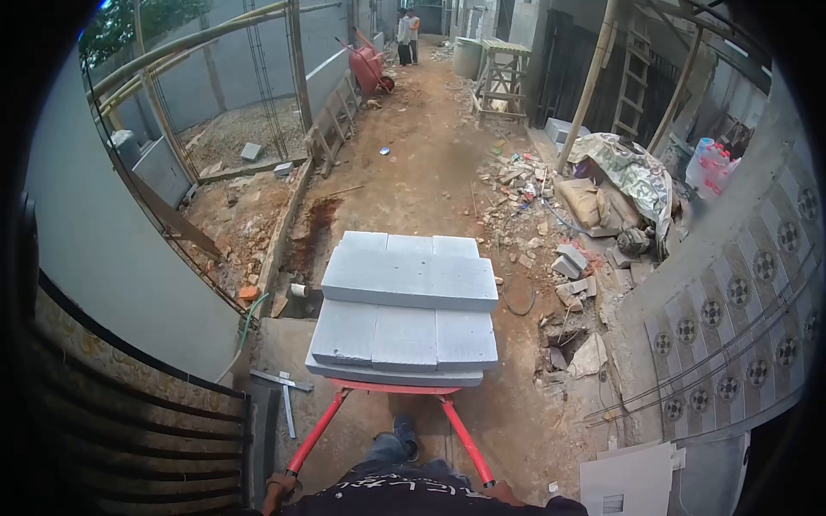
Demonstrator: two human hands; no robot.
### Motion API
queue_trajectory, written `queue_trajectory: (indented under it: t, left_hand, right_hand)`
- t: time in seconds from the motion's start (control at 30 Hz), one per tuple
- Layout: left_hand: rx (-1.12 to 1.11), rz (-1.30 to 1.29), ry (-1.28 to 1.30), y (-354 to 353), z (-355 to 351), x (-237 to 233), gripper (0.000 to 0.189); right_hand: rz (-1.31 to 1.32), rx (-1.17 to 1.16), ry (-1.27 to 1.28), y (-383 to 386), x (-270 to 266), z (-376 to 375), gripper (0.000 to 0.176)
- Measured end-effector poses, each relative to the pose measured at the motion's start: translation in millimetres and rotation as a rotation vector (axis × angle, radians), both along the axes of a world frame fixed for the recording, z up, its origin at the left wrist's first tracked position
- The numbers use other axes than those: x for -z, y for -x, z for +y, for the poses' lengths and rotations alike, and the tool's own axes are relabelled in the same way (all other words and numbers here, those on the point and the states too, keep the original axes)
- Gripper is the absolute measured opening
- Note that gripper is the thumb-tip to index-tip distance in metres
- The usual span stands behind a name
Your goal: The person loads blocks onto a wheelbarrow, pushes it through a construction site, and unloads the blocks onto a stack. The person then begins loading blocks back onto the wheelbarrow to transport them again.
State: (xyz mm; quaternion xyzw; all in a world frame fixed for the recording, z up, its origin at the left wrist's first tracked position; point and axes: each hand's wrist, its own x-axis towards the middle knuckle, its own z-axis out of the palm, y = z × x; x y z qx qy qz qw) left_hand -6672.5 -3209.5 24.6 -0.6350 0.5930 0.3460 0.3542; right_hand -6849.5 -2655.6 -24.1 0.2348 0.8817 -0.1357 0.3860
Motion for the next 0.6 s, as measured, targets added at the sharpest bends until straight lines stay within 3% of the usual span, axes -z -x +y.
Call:
queue_trajectory:
  t: [0.13,0.2,0.4,0.53,0.6]
  left_hand:
    - [0.034,0.031,0.051,168.7,-80.4,-20.2,0.024]
    - [0.082,0.012,0.096,263.1,-96.6,-47.5,0.022]
    - [0.134,-0.094,0.09,480.3,-174.2,27.8,0.025]
    - [0.224,0.212,0.221,627.1,-210.9,26.3,0.025]
    - [0.194,0.176,0.192,734.8,-230.5,7.7,0.023]
  right_hand:
    - [0.02,0.066,0.083,158.8,0.2,-67.3,0.045]
    - [-0.041,-0.023,0.096,240.0,-49.1,-104.0,0.044]
    - [-0.094,-0.069,0.118,482.1,15.9,-162.0,0.046]
    - [-0.064,0.012,0.017,641.0,23.7,-197.0,0.047]
    - [-0.036,0.058,-0.006,717.2,27.7,-217.4,0.048]
